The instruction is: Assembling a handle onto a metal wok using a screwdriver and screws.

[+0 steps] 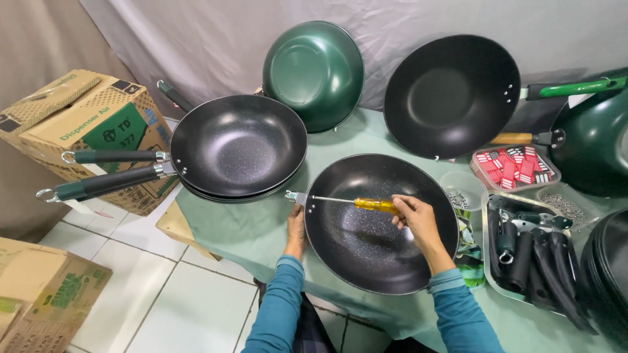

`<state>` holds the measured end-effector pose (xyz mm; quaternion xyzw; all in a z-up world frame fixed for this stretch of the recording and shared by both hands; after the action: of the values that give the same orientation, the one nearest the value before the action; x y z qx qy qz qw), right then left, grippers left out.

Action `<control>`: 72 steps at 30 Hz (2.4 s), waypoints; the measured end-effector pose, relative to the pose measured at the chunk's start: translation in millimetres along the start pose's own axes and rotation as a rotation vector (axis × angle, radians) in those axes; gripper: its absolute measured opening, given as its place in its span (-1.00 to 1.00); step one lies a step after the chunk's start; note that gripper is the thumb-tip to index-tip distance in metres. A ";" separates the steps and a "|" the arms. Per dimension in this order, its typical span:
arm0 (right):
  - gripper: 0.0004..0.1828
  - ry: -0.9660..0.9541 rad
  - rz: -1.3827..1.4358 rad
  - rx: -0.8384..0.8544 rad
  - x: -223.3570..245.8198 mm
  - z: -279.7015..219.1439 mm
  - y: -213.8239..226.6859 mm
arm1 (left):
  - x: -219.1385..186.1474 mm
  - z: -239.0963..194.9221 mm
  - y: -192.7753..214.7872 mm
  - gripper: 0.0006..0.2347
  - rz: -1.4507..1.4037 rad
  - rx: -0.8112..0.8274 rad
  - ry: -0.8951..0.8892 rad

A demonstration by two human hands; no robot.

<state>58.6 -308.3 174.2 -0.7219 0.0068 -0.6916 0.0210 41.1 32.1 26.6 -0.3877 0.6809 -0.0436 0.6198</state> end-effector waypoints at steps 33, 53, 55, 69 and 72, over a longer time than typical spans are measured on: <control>-0.61 0.067 -0.028 0.037 14.9 -17.1 -4.6 | 6.1 1.5 6.0 -0.88 -0.103 -0.008 -0.008; -0.63 0.025 -0.021 0.015 24.4 -27.1 -6.7 | -4.5 -7.1 -5.7 -0.87 -0.146 0.014 0.024; -0.65 0.013 -0.025 0.011 16.2 -23.6 -4.9 | -4.9 -8.2 -6.2 -0.90 -0.135 0.014 0.024; -0.66 0.034 -0.065 0.008 21.6 -23.0 -7.5 | -2.1 -2.2 -6.3 -0.90 -0.138 0.011 0.006; -0.67 0.026 -0.093 -0.012 16.3 -22.3 -3.0 | -3.1 -3.7 -6.3 -0.92 -0.139 0.015 0.010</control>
<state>37.0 -306.4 191.5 -0.7125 -0.0222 -0.7012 -0.0154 40.6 28.0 33.3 -0.4289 0.6552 -0.0936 0.6149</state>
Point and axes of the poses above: each hand's wrist, its own z-axis towards the middle knuckle, its own y-axis out of the back of the hand, x = y × z, the point moved 10 cm from there along z, towards the middle knuckle, and after that the axes turned 1 degree about x, right-handed, at the moved point
